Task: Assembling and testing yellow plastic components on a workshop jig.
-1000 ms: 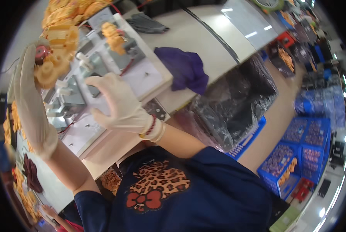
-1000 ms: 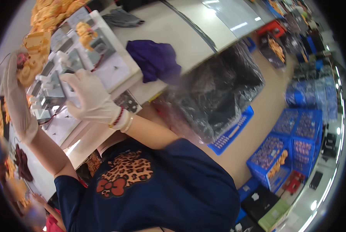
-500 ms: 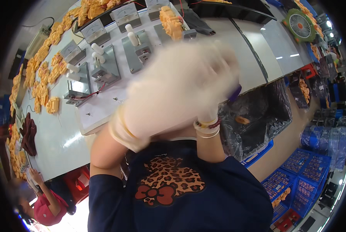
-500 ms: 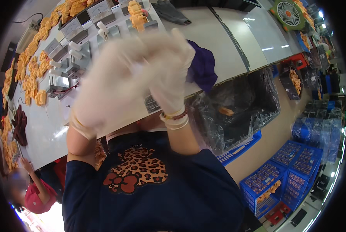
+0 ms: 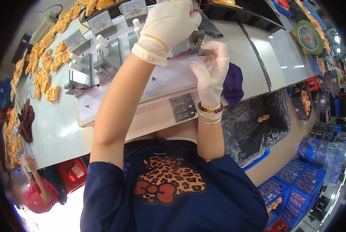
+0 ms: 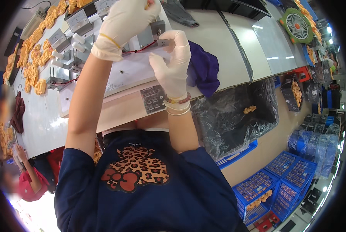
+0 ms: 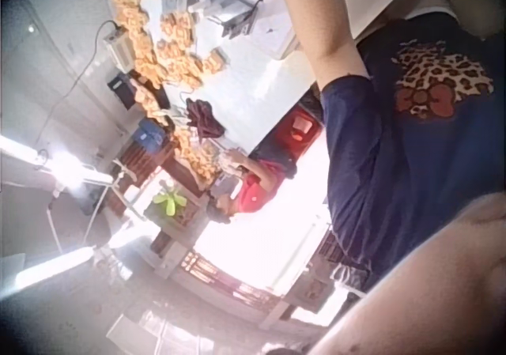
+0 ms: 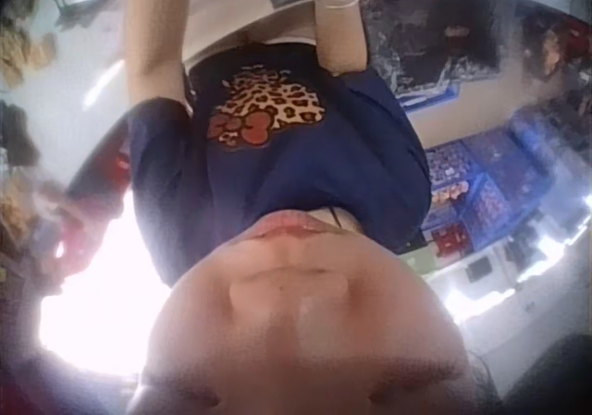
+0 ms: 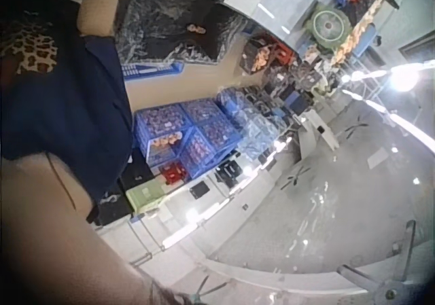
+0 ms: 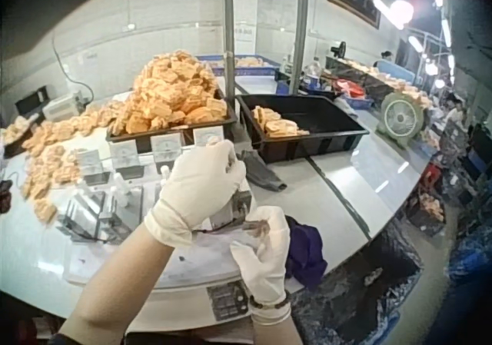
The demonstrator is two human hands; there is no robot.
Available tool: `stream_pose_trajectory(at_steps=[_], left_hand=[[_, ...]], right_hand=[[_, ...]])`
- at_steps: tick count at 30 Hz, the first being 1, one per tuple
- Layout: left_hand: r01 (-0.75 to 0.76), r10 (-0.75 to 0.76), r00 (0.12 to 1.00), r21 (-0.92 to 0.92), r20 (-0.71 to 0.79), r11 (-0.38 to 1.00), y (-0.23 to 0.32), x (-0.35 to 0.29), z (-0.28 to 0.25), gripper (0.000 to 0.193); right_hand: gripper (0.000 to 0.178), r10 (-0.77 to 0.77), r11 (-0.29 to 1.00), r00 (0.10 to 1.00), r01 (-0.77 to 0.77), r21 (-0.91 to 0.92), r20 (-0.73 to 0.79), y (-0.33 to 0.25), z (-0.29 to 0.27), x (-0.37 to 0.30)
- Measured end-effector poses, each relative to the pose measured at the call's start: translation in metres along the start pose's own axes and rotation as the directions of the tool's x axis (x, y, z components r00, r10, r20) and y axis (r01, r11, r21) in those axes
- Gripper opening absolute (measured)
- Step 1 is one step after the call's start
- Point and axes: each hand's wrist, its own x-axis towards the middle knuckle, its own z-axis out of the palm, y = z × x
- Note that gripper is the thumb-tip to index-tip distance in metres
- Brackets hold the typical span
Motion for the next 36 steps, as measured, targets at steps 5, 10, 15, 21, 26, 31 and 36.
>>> stream_pose_trajectory(at_steps=[5,10,15,21,26,31,36], left_hand=[[0.025,-0.075,0.992,-0.42,-0.103,0.907,0.087,-0.006,-0.041,0.019],[-0.134,0.241,0.961,-0.533,0.135,0.835,0.172,-0.063,0.025,0.022],[-0.211,0.344,0.925,-0.531,0.164,0.821,0.174,-0.08,0.035,0.019],[-0.261,0.182,0.964,-0.563,-0.194,0.784,0.042,-0.131,-0.089,0.007],[0.233,-0.516,0.717,-0.538,-0.468,0.811,-0.12,-0.215,-0.152,0.016],[0.518,-0.41,0.838,0.29,-0.359,0.805,-0.35,-0.35,-0.177,0.04],[0.477,-0.43,0.875,0.246,-0.22,0.844,-0.381,-0.359,-0.168,0.051]], right_hand=[[0.041,0.019,0.991,0.998,-0.012,0.135,-0.053,0.006,-0.004,-0.004],[0.046,0.055,0.997,0.998,-0.057,0.052,0.043,0.003,0.013,-0.004],[0.066,0.089,0.996,0.995,-0.09,0.024,0.054,0.001,0.004,-0.002],[0.056,0.212,0.97,0.945,-0.234,-0.062,-0.25,0.019,-0.014,0.0],[0.049,0.006,1.0,0.975,-0.01,-0.016,-0.223,-0.019,0.013,-0.021],[0.053,-0.271,0.961,0.963,0.271,0.045,-0.013,-0.03,0.038,-0.038],[0.045,-0.264,0.964,0.933,0.254,0.073,0.245,-0.059,0.098,-0.059]])
